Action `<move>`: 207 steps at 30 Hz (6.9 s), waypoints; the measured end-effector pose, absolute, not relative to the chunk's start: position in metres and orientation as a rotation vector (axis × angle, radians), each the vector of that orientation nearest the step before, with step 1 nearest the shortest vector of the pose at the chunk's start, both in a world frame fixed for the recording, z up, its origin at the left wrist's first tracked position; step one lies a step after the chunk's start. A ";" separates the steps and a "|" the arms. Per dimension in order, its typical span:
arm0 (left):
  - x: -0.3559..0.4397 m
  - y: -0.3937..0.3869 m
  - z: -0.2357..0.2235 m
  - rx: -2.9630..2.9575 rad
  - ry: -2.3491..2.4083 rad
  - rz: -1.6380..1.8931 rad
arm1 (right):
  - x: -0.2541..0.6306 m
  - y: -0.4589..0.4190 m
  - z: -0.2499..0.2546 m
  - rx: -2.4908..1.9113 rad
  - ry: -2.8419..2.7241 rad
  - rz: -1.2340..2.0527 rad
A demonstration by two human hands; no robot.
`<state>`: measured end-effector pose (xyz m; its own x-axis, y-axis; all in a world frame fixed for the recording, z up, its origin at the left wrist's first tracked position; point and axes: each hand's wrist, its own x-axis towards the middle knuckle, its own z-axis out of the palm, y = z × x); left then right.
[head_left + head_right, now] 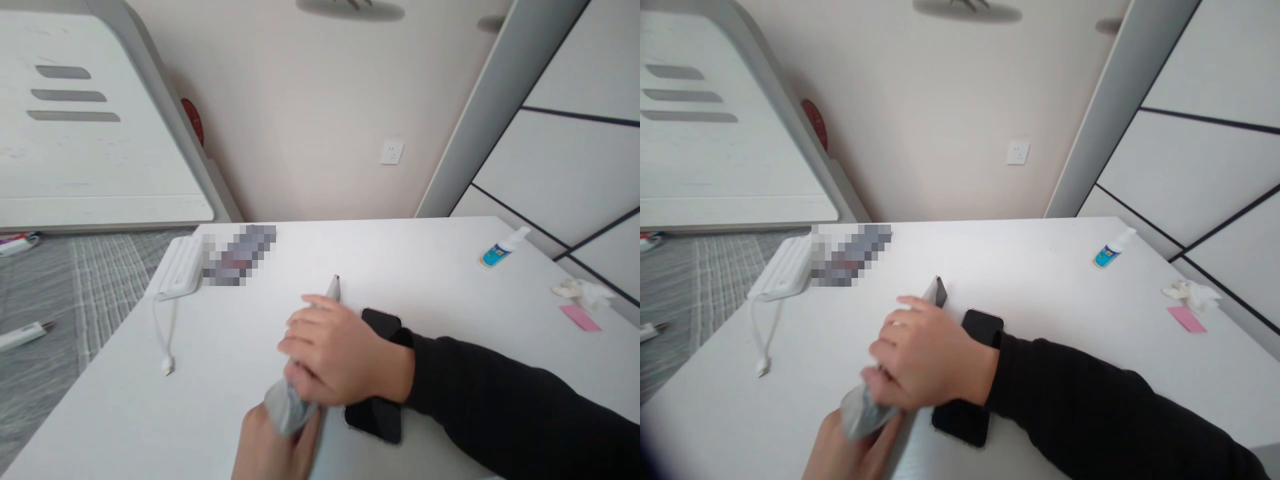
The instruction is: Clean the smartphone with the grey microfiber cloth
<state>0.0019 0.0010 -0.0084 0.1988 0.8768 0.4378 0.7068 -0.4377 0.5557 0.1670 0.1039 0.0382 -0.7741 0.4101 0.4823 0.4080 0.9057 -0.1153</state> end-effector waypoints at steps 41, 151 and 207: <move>0.005 0.002 -0.007 2.090 1.444 1.105 | 0.157 0.091 0.033 -0.459 -2.573 0.045; -0.019 0.009 -0.006 2.814 1.505 0.577 | 0.188 0.105 0.017 -1.041 -2.733 0.064; -0.009 0.004 -0.008 2.288 1.723 0.850 | 0.183 0.066 0.039 -1.149 -2.798 0.355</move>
